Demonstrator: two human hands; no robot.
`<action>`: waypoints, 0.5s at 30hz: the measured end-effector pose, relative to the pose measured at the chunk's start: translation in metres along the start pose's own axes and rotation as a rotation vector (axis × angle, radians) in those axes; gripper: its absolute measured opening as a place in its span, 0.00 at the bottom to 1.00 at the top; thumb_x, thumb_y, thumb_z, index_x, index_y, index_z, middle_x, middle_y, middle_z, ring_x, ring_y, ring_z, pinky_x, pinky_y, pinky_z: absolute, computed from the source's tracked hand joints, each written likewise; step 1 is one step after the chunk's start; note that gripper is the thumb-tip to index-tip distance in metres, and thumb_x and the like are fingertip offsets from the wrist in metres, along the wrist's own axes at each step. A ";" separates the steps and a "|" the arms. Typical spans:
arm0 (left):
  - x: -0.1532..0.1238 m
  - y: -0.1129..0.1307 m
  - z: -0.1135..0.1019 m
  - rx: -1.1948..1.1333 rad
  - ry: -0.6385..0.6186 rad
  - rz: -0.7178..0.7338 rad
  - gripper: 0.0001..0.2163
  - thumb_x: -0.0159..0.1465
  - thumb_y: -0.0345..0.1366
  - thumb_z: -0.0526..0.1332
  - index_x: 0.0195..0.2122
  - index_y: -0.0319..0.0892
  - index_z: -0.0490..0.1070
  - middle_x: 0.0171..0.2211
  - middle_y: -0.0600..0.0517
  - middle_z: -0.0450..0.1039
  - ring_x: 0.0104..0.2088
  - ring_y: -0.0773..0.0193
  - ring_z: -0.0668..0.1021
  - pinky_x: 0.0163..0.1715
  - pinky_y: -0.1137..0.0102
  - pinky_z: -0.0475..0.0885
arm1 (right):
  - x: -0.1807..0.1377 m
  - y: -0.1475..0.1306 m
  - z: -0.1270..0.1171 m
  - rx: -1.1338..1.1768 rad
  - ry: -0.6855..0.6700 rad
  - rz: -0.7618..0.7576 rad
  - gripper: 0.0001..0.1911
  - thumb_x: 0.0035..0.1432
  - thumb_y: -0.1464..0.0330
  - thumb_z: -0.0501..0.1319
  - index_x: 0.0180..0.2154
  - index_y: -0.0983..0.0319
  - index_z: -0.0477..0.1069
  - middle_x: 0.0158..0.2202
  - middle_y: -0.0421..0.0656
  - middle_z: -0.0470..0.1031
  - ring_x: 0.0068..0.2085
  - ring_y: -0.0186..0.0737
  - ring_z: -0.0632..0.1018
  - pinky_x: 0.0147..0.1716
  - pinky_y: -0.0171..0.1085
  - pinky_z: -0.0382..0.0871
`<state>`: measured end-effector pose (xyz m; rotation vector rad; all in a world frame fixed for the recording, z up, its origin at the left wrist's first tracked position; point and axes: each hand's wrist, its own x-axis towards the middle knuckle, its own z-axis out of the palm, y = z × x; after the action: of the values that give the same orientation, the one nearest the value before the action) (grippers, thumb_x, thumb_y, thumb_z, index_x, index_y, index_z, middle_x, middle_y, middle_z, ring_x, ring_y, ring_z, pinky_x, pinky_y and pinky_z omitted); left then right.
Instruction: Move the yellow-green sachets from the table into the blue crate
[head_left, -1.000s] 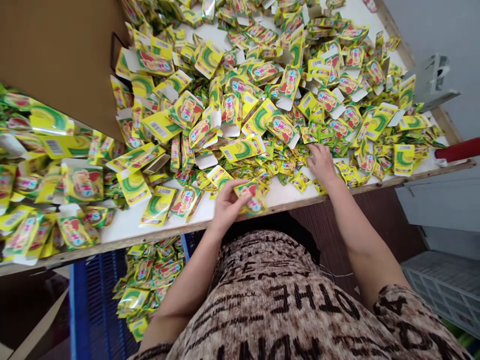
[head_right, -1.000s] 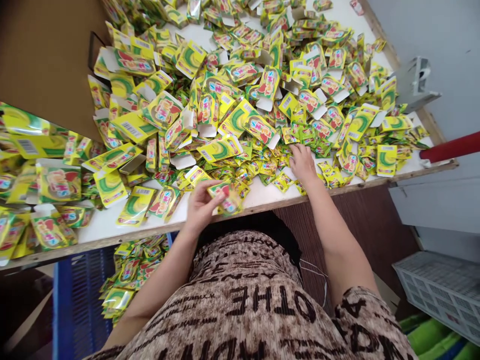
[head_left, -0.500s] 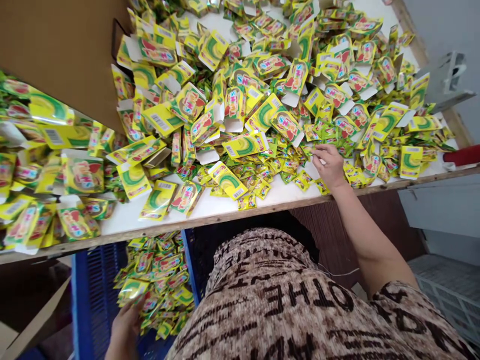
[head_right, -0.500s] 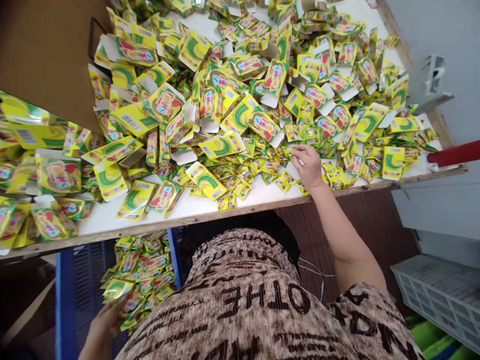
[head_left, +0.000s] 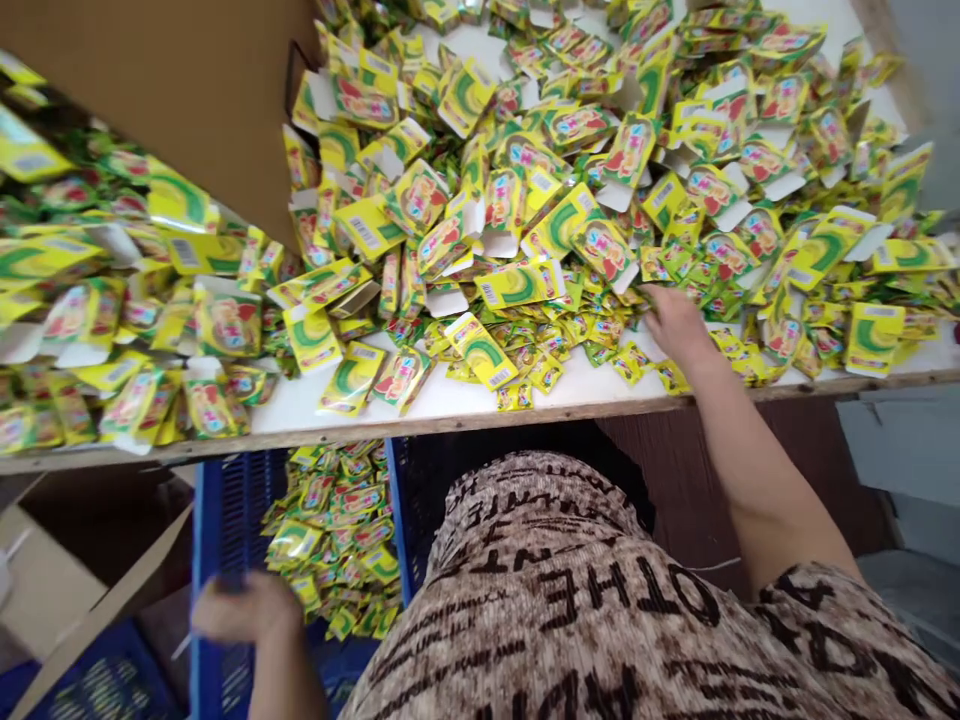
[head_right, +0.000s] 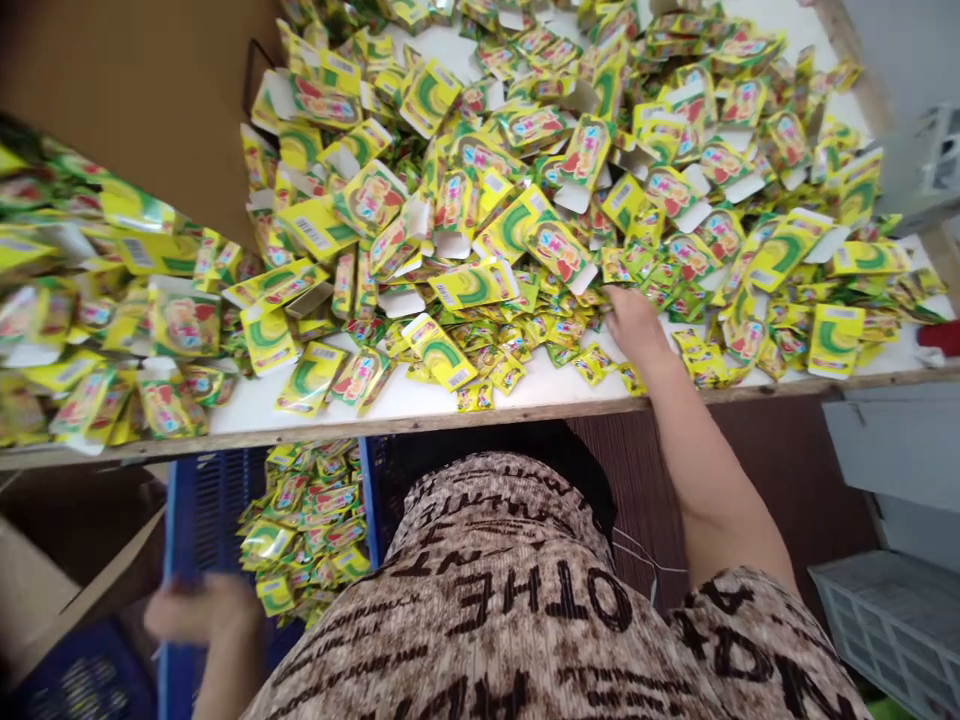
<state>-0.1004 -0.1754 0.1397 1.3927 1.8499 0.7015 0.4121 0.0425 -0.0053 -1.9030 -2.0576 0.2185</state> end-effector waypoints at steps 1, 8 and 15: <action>0.024 0.006 0.014 -0.005 0.032 0.005 0.27 0.59 0.48 0.69 0.56 0.45 0.66 0.45 0.47 0.76 0.41 0.58 0.80 0.38 0.63 0.79 | -0.006 0.001 -0.002 0.028 0.031 0.055 0.26 0.58 0.71 0.56 0.59 0.64 0.67 0.51 0.55 0.76 0.48 0.50 0.75 0.50 0.45 0.68; 0.190 0.022 0.133 -0.065 0.070 0.101 0.34 0.55 0.47 0.70 0.59 0.43 0.60 0.40 0.49 0.76 0.32 0.62 0.78 0.33 0.66 0.76 | -0.054 -0.024 -0.001 0.005 0.160 0.176 0.24 0.59 0.68 0.55 0.56 0.66 0.66 0.52 0.58 0.73 0.52 0.54 0.73 0.52 0.48 0.68; 0.213 0.027 0.201 -0.490 0.190 0.079 0.36 0.50 0.37 0.74 0.57 0.41 0.59 0.38 0.51 0.75 0.35 0.62 0.80 0.39 0.66 0.77 | -0.027 -0.021 0.006 0.086 0.173 0.252 0.19 0.61 0.64 0.52 0.50 0.64 0.71 0.47 0.57 0.76 0.49 0.57 0.76 0.51 0.56 0.70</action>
<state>0.0392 0.0381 -0.0060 1.1078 1.6154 1.2672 0.3917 0.0145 -0.0072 -2.0470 -1.6713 0.1904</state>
